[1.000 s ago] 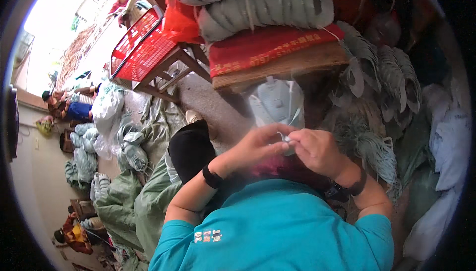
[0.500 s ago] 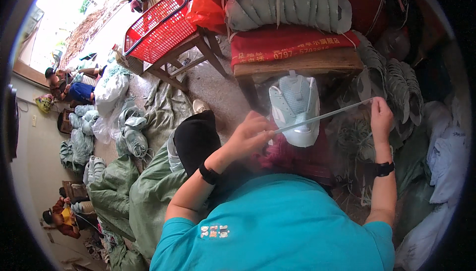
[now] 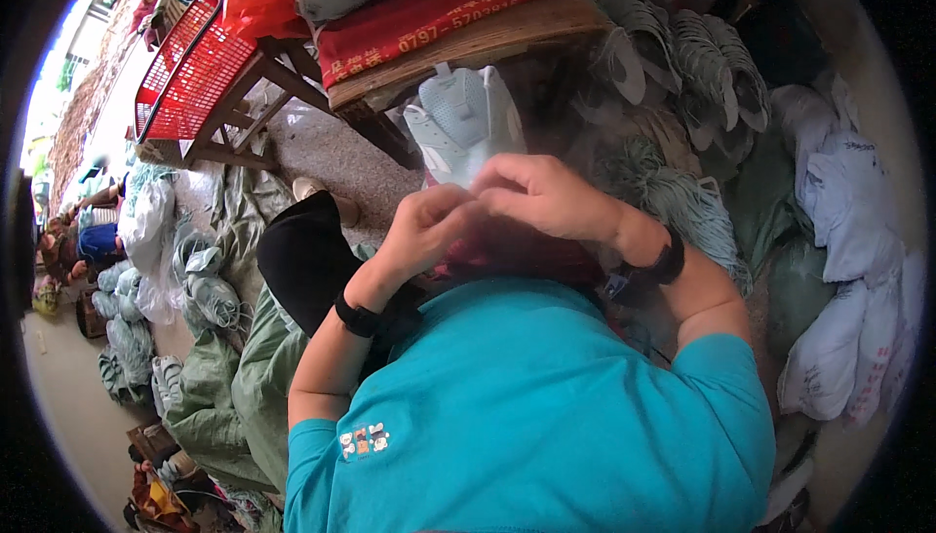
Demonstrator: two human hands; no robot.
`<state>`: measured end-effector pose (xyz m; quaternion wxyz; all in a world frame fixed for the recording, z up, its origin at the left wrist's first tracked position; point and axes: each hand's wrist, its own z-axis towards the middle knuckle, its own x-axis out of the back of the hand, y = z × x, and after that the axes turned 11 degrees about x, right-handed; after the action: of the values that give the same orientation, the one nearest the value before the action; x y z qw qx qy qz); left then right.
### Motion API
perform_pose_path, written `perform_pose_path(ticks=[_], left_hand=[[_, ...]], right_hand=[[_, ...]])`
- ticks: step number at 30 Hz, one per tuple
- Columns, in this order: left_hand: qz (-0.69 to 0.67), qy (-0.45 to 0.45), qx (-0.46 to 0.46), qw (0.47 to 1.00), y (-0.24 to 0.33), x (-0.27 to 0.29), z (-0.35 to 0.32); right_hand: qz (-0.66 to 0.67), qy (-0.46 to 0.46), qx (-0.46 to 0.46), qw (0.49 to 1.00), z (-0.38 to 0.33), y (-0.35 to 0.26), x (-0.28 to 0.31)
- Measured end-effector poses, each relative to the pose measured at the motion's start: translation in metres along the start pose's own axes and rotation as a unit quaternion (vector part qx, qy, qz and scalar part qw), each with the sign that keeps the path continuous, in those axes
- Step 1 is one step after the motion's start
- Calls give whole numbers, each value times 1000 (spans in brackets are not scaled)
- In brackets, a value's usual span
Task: The person threads a light green shoelace through the eyelets of a white sneaker, pulling the lace tight and adjusting the loops. The person then ties the laces into a knot and places the finished shoe onto a stack of other shoes.
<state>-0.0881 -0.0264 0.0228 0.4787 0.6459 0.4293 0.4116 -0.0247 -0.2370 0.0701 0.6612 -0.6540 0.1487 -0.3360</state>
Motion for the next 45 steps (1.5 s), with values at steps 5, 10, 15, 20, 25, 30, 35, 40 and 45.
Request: perform_pose_path(ticks=[5,10,15,20,25,30,35,40,45], left_hand=[[20,40,-21,999,-11,-3,9],[-24,174,-40,984,-18,0,32],[95,186,-54,976,-10,-2,39],[82,191,-49,977,-17,-3,44],[95,192,-46,976,-14,-3,43],[94,194,-38,976,-10,-6,41],[95,187,-36,977,-12,-4,41],[115,186,-39,975,-16,-4,43],[117,198,-33,973,-17,-7,43]], right_hand=[[-127,-7,52,991,7,14,9],[-231,149,74,959,20,44,19],[-183,167,89,965,26,66,21],[-234,169,85,954,31,63,18],[-322,115,131,931,36,56,19],[-230,85,102,964,40,61,29],[-177,56,85,979,45,66,35],[5,5,-10,1000,50,71,50],[-25,23,15,999,49,72,41]])
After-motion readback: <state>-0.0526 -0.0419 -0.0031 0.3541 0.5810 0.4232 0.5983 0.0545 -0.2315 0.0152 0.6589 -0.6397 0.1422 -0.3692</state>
